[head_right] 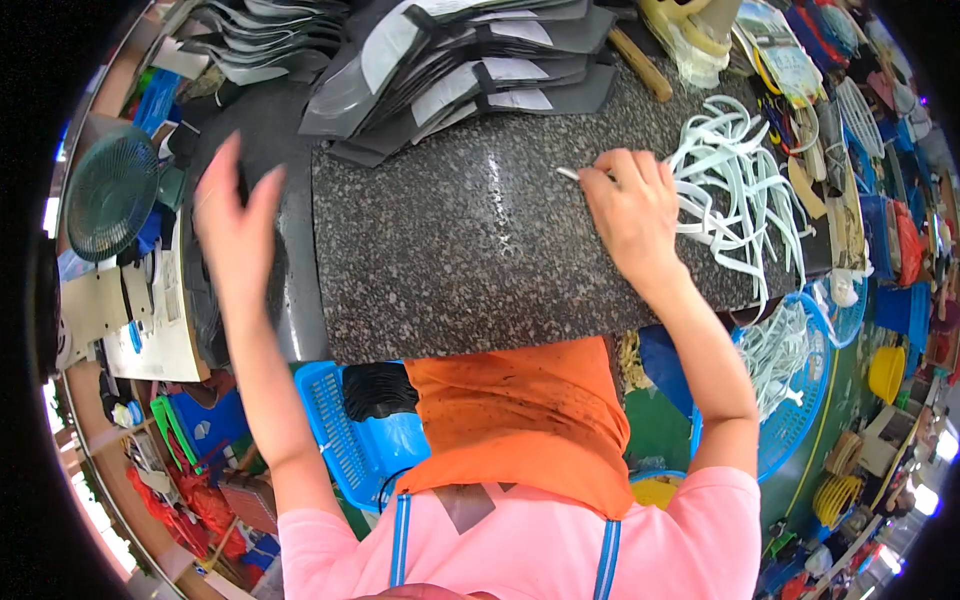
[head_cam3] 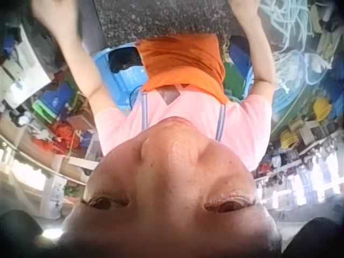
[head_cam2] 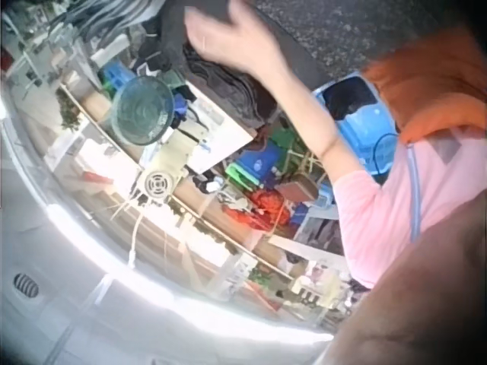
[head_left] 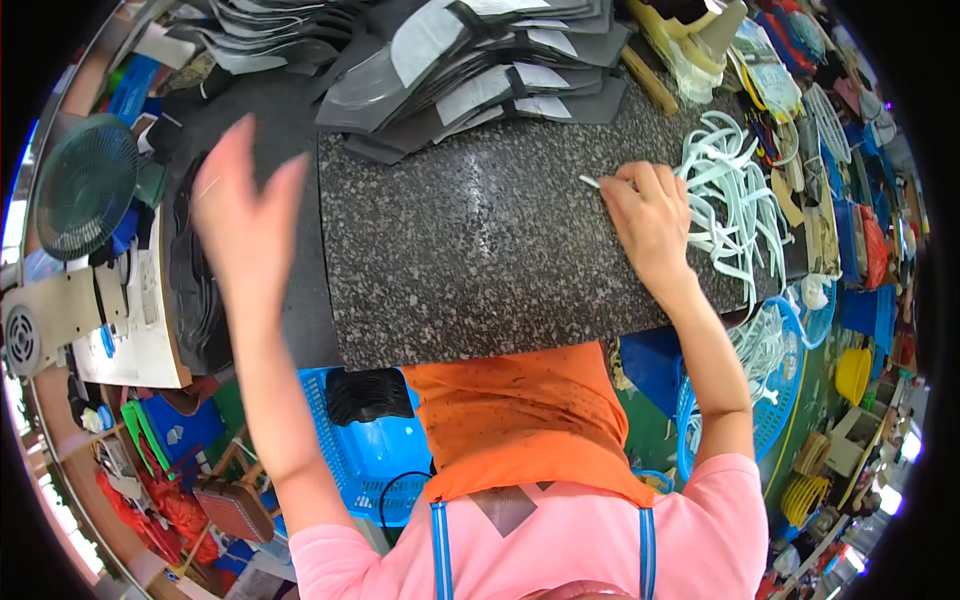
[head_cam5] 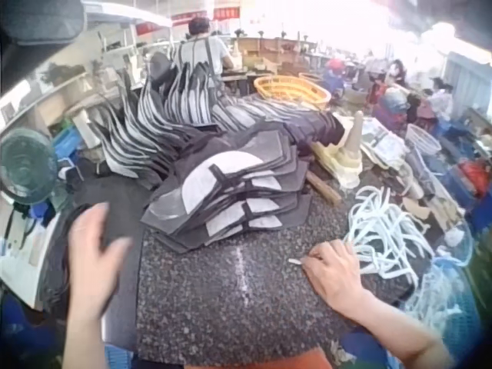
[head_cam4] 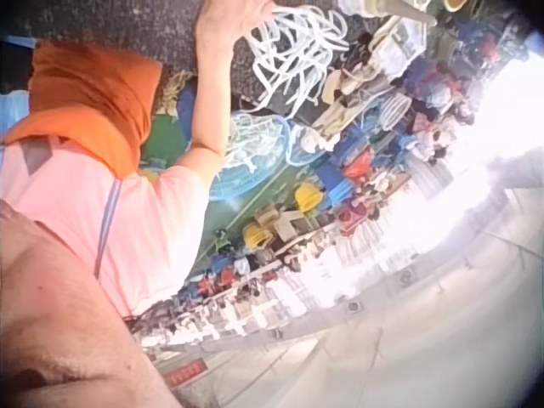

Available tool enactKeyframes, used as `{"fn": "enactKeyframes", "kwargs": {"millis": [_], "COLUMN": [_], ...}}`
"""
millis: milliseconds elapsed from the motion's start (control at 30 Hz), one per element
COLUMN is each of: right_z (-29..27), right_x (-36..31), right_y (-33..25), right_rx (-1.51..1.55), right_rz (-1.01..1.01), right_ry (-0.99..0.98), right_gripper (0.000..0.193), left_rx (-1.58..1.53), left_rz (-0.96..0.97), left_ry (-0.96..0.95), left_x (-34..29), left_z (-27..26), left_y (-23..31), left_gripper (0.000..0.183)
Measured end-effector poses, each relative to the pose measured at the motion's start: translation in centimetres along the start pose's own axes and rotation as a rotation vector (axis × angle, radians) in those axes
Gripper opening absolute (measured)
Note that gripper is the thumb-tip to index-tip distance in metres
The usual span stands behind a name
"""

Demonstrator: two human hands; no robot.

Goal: The person applies white reinforcement strips to the edges of black shoe upper components by hand, pressing them down firmly and smoothing them along the curved edges of the material before moving the finished pieces to a container.

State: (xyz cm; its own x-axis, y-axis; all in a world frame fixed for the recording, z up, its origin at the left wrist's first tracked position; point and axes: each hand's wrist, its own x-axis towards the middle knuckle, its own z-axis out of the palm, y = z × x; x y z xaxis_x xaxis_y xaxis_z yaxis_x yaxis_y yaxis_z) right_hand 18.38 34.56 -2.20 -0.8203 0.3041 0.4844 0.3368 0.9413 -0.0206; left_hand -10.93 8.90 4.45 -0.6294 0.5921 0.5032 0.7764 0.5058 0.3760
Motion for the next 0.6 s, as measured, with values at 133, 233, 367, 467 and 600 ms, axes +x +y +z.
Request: {"fn": "enactKeyframes", "kwargs": {"millis": [133, 233, 367, 467, 600], "right_z": [-2.9, -3.9, -4.2, -5.0, -7.0], "right_x": [0.8, -0.1, -1.4, -1.1, 0.4], "right_y": [-3.6, -3.2, -1.0, -0.1, -0.1], "right_rx": [0.66, 0.684, 1.035, 1.118, 1.18], "right_rz": [0.154, 0.321, 0.633, 0.626, 0.623], "right_ry": [-0.032, -0.081, 0.032, 0.282, 0.467], "right_gripper": [0.011, 0.01, 0.014, 0.016, 0.016], "left_rx": [-0.235, -0.312, -0.502, -0.366, -0.29], "left_rz": [0.382, 0.314, 0.204, 0.339, 0.37], "left_ry": [0.046, -0.073, -0.197, -0.016, -0.466], "left_x": [7.5, 10.4, 8.7, 2.2, -9.5], "left_z": [7.2, 9.3, 5.9, 2.5, 0.0], "left_y": [7.6, 6.8, 7.5, 9.5, 9.3], "left_gripper": [0.057, 0.073, 0.065, 0.053, 0.064]}}
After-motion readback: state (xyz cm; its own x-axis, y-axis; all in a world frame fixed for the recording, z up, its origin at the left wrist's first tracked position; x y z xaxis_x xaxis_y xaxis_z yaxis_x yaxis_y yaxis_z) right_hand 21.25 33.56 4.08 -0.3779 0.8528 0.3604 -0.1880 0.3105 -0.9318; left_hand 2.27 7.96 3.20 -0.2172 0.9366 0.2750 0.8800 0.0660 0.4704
